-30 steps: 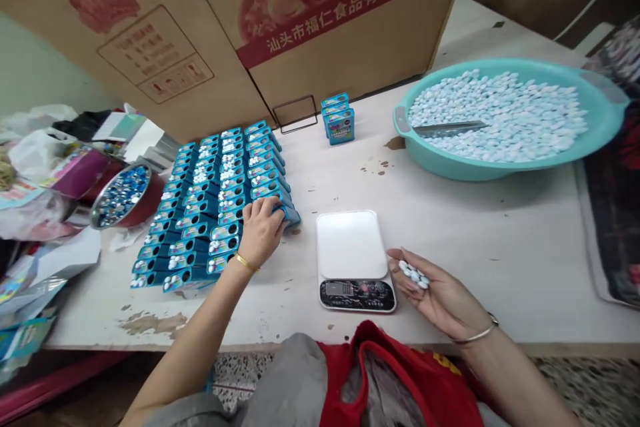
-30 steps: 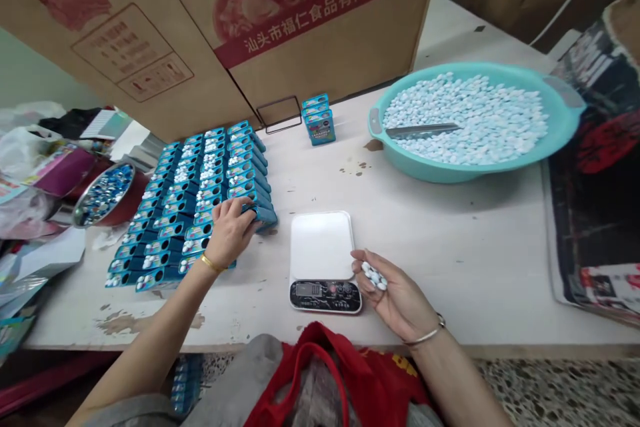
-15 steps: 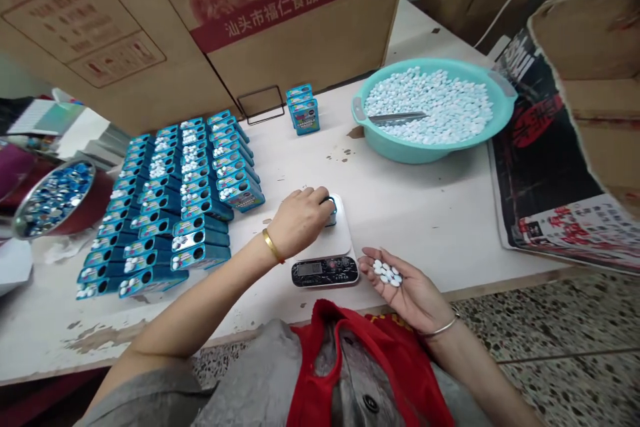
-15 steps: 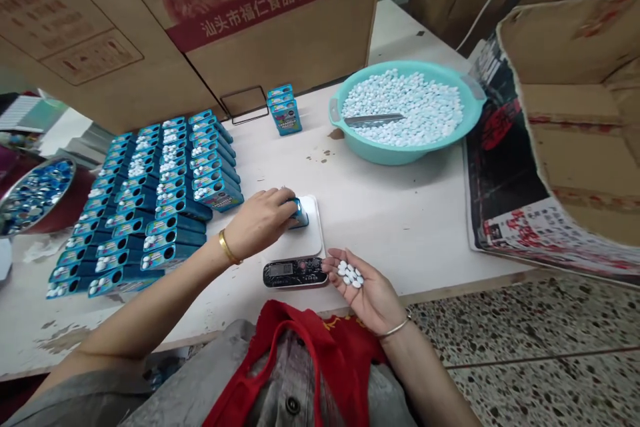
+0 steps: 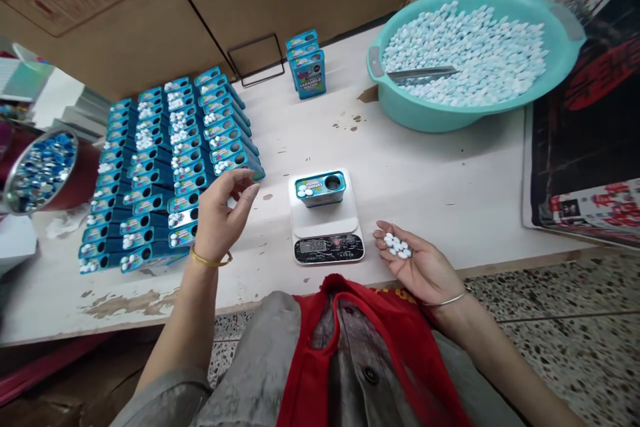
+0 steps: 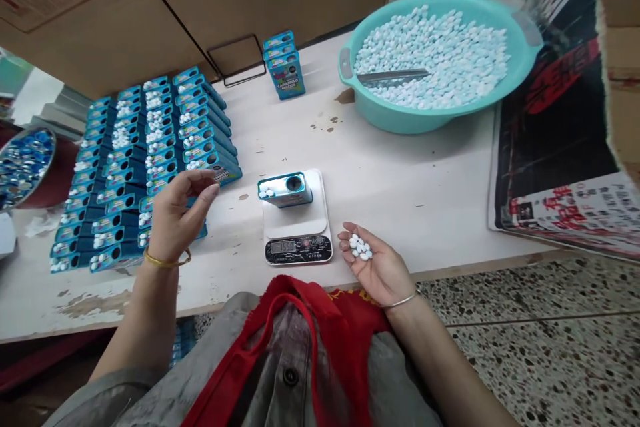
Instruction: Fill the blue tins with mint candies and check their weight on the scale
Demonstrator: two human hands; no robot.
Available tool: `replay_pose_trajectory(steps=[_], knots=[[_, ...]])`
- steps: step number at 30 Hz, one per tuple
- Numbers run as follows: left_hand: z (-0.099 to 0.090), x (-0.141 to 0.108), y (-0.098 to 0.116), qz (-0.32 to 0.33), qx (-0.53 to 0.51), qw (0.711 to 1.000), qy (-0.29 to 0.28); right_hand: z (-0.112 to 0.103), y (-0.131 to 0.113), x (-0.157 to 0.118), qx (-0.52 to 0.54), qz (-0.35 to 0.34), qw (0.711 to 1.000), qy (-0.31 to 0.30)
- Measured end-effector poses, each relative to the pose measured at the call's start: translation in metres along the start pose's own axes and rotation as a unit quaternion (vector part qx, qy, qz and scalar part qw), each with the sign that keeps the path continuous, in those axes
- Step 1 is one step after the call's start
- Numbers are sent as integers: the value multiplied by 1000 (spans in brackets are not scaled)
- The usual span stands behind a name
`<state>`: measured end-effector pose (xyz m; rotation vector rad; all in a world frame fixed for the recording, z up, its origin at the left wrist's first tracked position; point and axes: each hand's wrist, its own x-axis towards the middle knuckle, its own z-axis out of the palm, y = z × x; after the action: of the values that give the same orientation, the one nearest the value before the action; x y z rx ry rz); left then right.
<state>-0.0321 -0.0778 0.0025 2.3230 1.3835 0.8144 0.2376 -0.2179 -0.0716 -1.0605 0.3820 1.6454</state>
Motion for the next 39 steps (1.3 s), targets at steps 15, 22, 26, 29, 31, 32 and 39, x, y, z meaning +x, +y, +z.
replay_pose_trajectory(steps=[15,22,26,29,31,32,39], knots=[[45,-5,-3,80,-105,988,-73,23,6,2,-30,-12,998,-47],[84,-5,-2,57,-139,984,-99,59,14,6,-36,-7,995,-98],[94,-6,0,24,-171,981,-92,67,17,9,-19,-21,994,-106],[98,-4,0,12,-195,977,-83,68,19,10,-14,-23,994,-102],[98,0,2,25,-181,980,-71,70,19,10,-10,-20,995,-98],[96,2,5,44,-162,983,-68,72,18,10,-4,-18,995,-99],[66,17,39,292,121,949,8,97,11,14,107,-38,990,-84]])
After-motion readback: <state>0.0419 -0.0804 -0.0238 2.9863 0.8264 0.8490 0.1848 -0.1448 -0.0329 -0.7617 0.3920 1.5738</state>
